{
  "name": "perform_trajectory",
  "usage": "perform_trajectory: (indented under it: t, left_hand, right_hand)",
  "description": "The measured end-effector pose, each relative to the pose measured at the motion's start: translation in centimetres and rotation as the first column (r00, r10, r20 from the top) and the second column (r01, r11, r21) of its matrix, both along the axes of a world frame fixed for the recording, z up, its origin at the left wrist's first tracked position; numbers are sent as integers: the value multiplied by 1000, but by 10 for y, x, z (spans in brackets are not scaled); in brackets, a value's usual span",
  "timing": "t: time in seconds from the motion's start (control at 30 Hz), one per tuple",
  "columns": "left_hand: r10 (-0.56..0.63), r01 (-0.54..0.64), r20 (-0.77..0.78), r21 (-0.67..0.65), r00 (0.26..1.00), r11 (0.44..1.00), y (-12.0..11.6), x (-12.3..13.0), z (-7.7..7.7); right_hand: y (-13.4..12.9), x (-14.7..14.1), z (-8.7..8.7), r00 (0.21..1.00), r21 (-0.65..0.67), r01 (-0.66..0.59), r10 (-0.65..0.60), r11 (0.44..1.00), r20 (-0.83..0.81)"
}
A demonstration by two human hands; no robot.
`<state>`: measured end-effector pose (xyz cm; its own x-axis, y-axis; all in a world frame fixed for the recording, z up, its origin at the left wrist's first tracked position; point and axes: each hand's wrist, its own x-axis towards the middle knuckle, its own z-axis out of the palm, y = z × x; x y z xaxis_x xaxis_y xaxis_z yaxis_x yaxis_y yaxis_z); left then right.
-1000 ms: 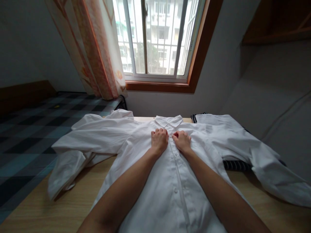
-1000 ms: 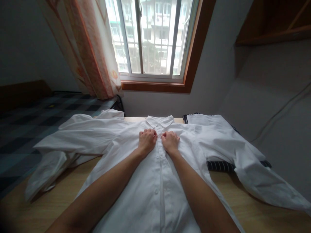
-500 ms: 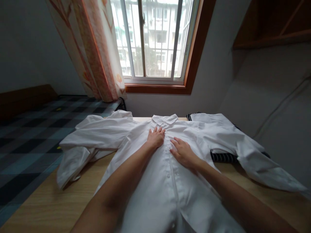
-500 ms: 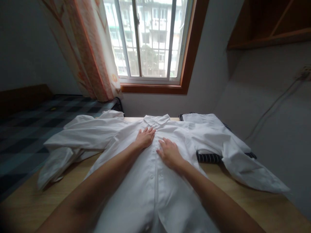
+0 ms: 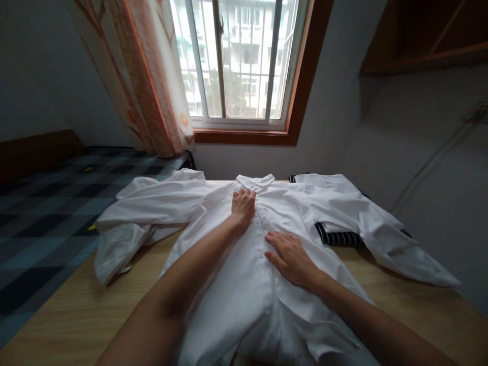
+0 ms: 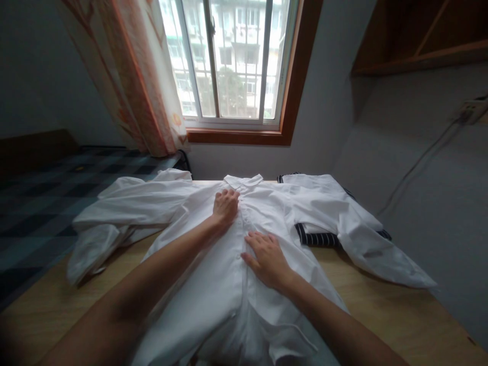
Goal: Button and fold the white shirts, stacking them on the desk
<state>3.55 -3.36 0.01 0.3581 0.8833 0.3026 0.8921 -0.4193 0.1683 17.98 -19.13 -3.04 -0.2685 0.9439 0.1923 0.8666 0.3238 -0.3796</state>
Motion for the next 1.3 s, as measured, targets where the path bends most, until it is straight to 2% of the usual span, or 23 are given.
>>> perform_trajectory:
  t: [0.07, 0.13, 0.27, 0.37, 0.47, 0.6, 0.77, 0.93, 1.03, 1.1, 1.2, 1.3]
  left_hand:
    - [29, -23, 54, -102, 998, 994, -12, -6, 3]
    - [38, -23, 76, -189, 996, 982, -24, -12, 3]
    - [5, 33, 134, -276, 991, 961, -46, -21, -6]
    - [20, 25, 163, -269, 986, 963, -54, -21, -12]
    - [27, 15, 160, -255, 987, 967, -54, -17, -14]
    - [53, -8, 153, -280, 987, 960, -53, -13, -15]
    - [23, 0, 109, -208, 994, 978, -59, -13, -18]
    - [17, 14, 141, -221, 990, 975, -60, -15, -19]
    - [22, 20, 166, -243, 986, 970, -59, -15, -17]
    - [19, 25, 173, -246, 985, 969, -58, -15, -16]
    - [14, 29, 173, -242, 985, 970, -57, -15, -15]
    - [16, 32, 179, -259, 984, 965, -56, -15, -14]
  right_hand:
    - [12, -3, 10, 990, -15, 121, -122, 993, -65]
    - [27, -9, 20, 974, -32, 218, -220, 975, -46]
    - [51, -26, 27, 947, 54, 265, -270, 963, 176]
    - [58, -37, 25, 917, 104, 246, -266, 964, 298]
    - [60, -43, 25, 903, 77, 257, -268, 963, 336]
    - [67, -45, 31, 907, 15, 282, -272, 959, 321]
    - [76, -48, 33, 921, -13, 268, -253, 963, 295]
    - [85, -35, 32, 917, -24, 304, -285, 952, 279]
    - [88, -20, 30, 906, -53, 392, -376, 918, 193]
    - [89, -12, 28, 905, -110, 425, -424, 898, 35]
    - [89, -7, 22, 884, -170, 367, -400, 915, -242]
    - [88, -9, 14, 836, -169, 305, -349, 937, -423]
